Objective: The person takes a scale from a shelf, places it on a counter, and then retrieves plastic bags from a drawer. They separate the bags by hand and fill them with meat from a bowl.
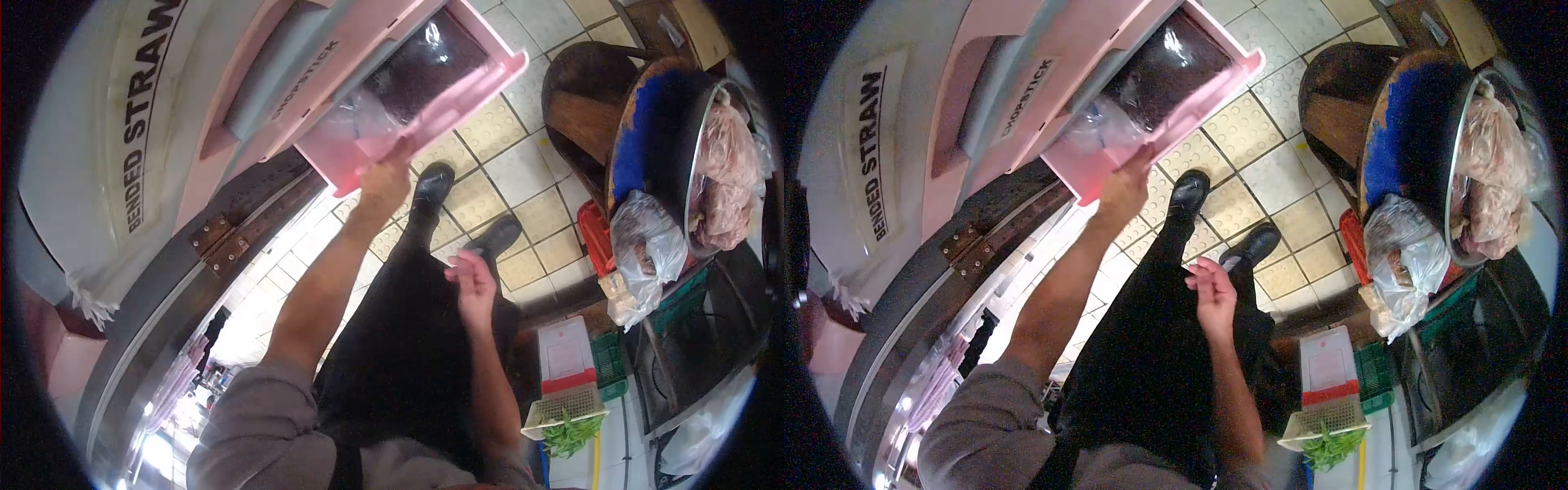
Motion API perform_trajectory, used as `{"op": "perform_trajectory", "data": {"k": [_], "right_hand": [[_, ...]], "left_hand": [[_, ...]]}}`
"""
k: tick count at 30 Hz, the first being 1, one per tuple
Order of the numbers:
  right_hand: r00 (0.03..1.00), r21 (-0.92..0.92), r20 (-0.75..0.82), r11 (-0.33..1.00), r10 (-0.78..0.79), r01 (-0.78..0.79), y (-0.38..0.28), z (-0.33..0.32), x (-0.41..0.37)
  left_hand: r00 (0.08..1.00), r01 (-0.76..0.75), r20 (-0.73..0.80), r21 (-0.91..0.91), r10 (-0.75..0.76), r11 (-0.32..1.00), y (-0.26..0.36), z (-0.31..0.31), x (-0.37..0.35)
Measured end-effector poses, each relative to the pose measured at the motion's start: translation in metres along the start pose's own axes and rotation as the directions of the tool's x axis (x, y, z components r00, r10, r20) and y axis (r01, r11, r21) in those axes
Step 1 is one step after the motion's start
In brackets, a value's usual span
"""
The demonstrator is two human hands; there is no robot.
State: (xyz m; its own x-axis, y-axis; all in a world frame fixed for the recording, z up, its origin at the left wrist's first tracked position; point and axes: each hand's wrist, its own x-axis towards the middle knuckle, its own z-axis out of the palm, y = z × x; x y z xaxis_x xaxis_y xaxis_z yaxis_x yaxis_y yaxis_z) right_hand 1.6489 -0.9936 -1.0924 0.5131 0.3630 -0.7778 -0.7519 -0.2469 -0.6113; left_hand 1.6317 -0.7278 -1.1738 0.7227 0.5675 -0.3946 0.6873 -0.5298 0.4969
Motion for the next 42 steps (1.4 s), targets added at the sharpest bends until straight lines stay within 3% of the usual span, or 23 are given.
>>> {"op": "perform_trajectory", "data": {"k": [2, 5, 8, 12, 18, 21, 25, 30, 32, 35, 38, 40, 42], "right_hand": [[0.997, -0.010, 0.070, 1.000, -0.018, 0.019, -0.005, 0.013, -0.002], [0.996, 0.008, 0.084, 1.000, 0.020, -0.021, 0.003, 0.014, -0.005], [0.996, -0.041, 0.077, 0.999, 0.033, -0.030, 0.013, 0.006, -0.003], [0.998, -0.044, 0.059, 0.999, 0.031, -0.029, 0.022, -0.007, 0.002], [0.997, -0.026, 0.070, 0.999, 0.022, -0.021, 0.016, 0.005, 0.018], [0.998, 0.009, 0.051, 0.999, -0.041, 0.040, 0.019, 0.003, 0.028], [0.998, -0.081, -0.029, 0.996, -0.050, 0.047, 0.040, -0.009, 0.039], [0.995, 0.012, -0.092, 0.999, 0.049, -0.048, 0.030, -0.002, 0.056], [1.000, -0.004, -0.010, 1.000, 0.005, -0.005, 0.021, 0.000, 0.074], [0.995, -0.014, 0.082, 0.998, -0.053, 0.055, 0.009, 0.001, 0.098], [0.997, -0.036, 0.058, 0.997, -0.059, 0.061, 0.016, -0.003, 0.114], [0.998, -0.020, 0.038, 0.998, -0.056, 0.057, 0.021, -0.005, 0.115], [0.999, -0.010, 0.023, 0.999, -0.040, 0.040, 0.030, -0.005, 0.117]], "left_hand": [[0.979, 0.101, 0.168, 0.105, -0.117, 0.989, 0.016, 0.014, -0.017], [0.997, -0.056, 0.046, -0.063, 0.059, 0.996, 0.025, 0.043, -0.049], [0.989, -0.133, 0.066, -0.037, 0.136, 0.990, 0.033, 0.056, -0.064], [0.963, -0.015, 0.267, -0.089, 0.039, 0.996, 0.045, 0.051, -0.070], [0.968, -0.160, 0.144, -0.277, 0.205, 0.948, 0.025, 0.058, -0.074], [0.961, -0.182, 0.202, -0.058, 0.191, 0.981, 0.019, 0.055, -0.077], [0.958, -0.168, 0.155, -0.375, 0.240, 0.912, 0.035, 0.049, -0.084], [0.941, -0.159, 0.228, -0.349, 0.248, 0.923, 0.022, 0.068, -0.096], [0.935, -0.151, 0.241, -0.394, 0.260, 0.907, 0.021, 0.071, -0.091], [0.910, -0.272, 0.160, -0.463, 0.382, 0.844, 0.015, 0.067, -0.089], [0.834, -0.434, 0.193, -0.348, 0.517, 0.831, 0.023, 0.011, -0.055], [0.957, -0.229, 0.019, -0.563, 0.289, 0.794, 0.002, 0.005, -0.023], [0.986, -0.166, -0.042, -0.291, 0.161, 0.942, 0.013, -0.019, 0.036]]}}
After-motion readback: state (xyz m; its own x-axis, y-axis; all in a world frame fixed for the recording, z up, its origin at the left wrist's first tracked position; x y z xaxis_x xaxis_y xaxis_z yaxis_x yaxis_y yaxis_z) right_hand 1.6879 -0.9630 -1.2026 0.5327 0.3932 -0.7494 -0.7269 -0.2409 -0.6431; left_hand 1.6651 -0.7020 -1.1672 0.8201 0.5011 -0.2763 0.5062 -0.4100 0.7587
